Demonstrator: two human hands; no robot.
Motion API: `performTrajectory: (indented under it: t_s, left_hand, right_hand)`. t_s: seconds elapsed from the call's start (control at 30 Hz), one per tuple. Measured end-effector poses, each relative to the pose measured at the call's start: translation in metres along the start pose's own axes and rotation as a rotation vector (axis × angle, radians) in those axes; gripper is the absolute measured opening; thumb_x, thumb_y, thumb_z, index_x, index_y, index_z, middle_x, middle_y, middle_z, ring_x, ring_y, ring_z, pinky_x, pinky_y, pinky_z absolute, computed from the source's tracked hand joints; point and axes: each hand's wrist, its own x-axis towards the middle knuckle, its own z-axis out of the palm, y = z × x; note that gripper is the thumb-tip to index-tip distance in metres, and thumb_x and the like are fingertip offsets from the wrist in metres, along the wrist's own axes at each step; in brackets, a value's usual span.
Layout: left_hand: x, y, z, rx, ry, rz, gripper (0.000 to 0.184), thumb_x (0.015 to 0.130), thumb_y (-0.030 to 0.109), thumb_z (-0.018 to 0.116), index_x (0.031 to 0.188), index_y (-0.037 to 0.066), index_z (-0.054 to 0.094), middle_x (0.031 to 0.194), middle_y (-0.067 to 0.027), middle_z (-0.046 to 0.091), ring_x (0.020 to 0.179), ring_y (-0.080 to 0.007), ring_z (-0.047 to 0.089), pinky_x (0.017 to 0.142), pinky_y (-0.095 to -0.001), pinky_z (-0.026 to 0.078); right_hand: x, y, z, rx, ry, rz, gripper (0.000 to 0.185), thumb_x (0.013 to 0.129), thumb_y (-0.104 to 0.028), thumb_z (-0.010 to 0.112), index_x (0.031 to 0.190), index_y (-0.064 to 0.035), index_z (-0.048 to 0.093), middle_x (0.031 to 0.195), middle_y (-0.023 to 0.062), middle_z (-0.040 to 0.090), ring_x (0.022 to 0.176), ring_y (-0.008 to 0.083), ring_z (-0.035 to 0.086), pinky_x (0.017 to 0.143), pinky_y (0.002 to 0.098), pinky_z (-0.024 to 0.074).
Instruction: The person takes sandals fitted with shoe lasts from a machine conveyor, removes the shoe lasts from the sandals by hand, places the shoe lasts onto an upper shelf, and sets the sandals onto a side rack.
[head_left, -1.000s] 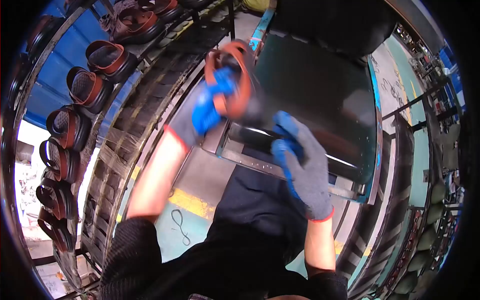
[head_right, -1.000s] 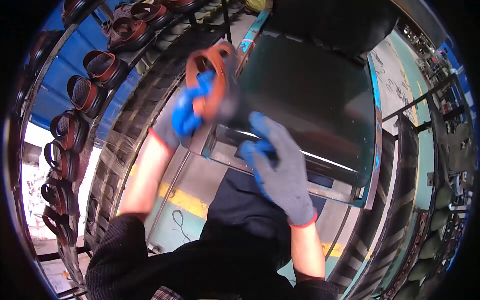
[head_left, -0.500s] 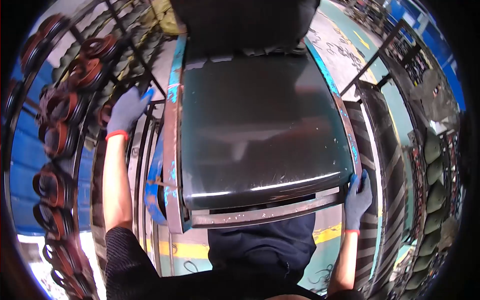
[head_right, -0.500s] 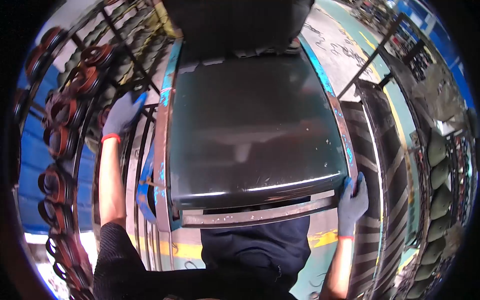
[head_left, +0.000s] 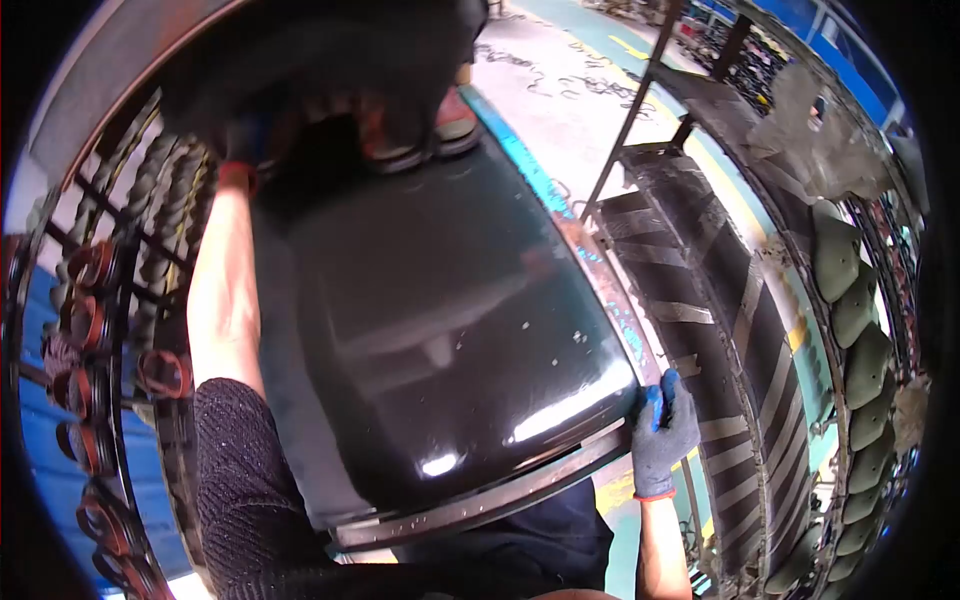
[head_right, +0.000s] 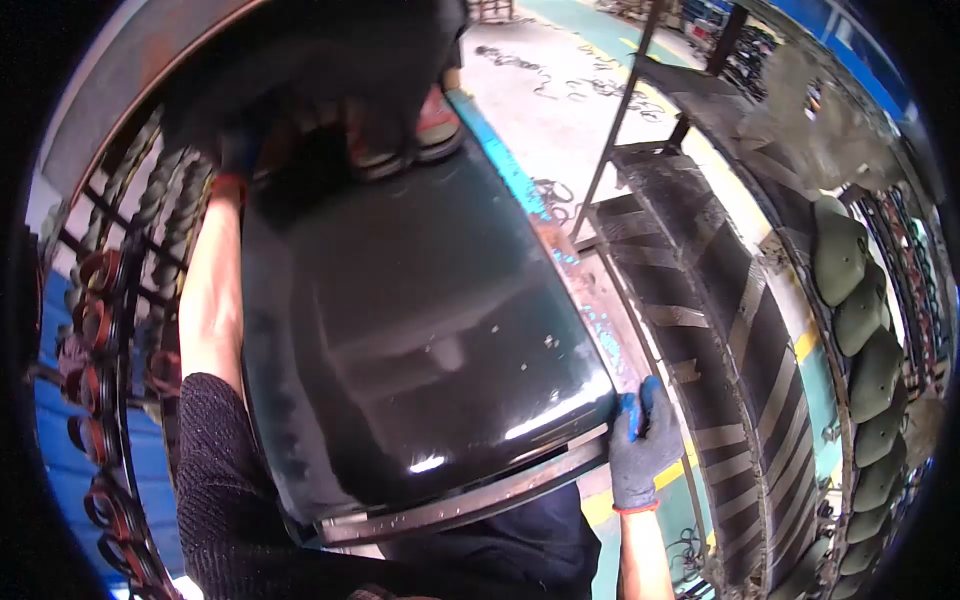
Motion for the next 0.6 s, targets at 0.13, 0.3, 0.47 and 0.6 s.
performTrajectory:
  t_s: [0.13,0.3,0.47,0.6]
  left_hand:
    - [-0.045,0.065,0.006,-0.223,-0.206,-0.384,0.047,0.106,0.036,0.059,0.143,0.008,0.067,0.135,-0.0182,0.074,0.128,-0.0333,0.068,0.115,-0.0425,0.050]
    - [-0.086,0.077,-0.052,-0.487,-0.584,-0.116,0.053,0.102,0.036,0.067,0.144,0.004,0.065,0.136,-0.0207,0.072,0.126,-0.0346,0.069,0.111,-0.0431,0.052]
    - [-0.250,0.128,-0.226,-0.545,-0.609,-0.098,0.092,0.089,0.045,0.084,0.160,0.001,0.045,0.149,-0.0231,0.061,0.138,-0.0395,0.059,0.116,-0.0444,0.047]
    - [-0.329,0.101,-0.316,-0.970,-0.736,0.092,0.108,0.077,0.037,0.096,0.165,0.004,0.042,0.154,-0.0185,0.059,0.143,-0.0332,0.056,0.123,-0.0447,0.042]
  right_hand:
    - [0.000,0.001,-0.005,-0.027,-0.038,0.032,0.043,0.089,-0.020,0.084,0.129,-0.0058,0.077,0.104,0.0163,0.078,0.092,0.0330,0.076,0.083,0.0416,0.0599]
    - [0.002,0.000,-0.010,0.033,-0.053,0.055,0.043,0.088,-0.025,0.087,0.124,-0.0055,0.077,0.108,0.0167,0.078,0.097,0.0365,0.075,0.085,0.0450,0.0591]
    - [0.007,-0.005,-0.015,-0.014,-0.159,0.094,0.048,0.095,-0.032,0.080,0.129,-0.0004,0.072,0.107,0.0228,0.074,0.099,0.0416,0.073,0.087,0.0509,0.0560]
    - [0.041,-0.088,-0.027,0.148,-0.271,-0.271,0.081,0.087,-0.036,0.089,0.149,0.0038,0.055,0.134,0.0281,0.068,0.123,0.0458,0.067,0.105,0.0511,0.0524]
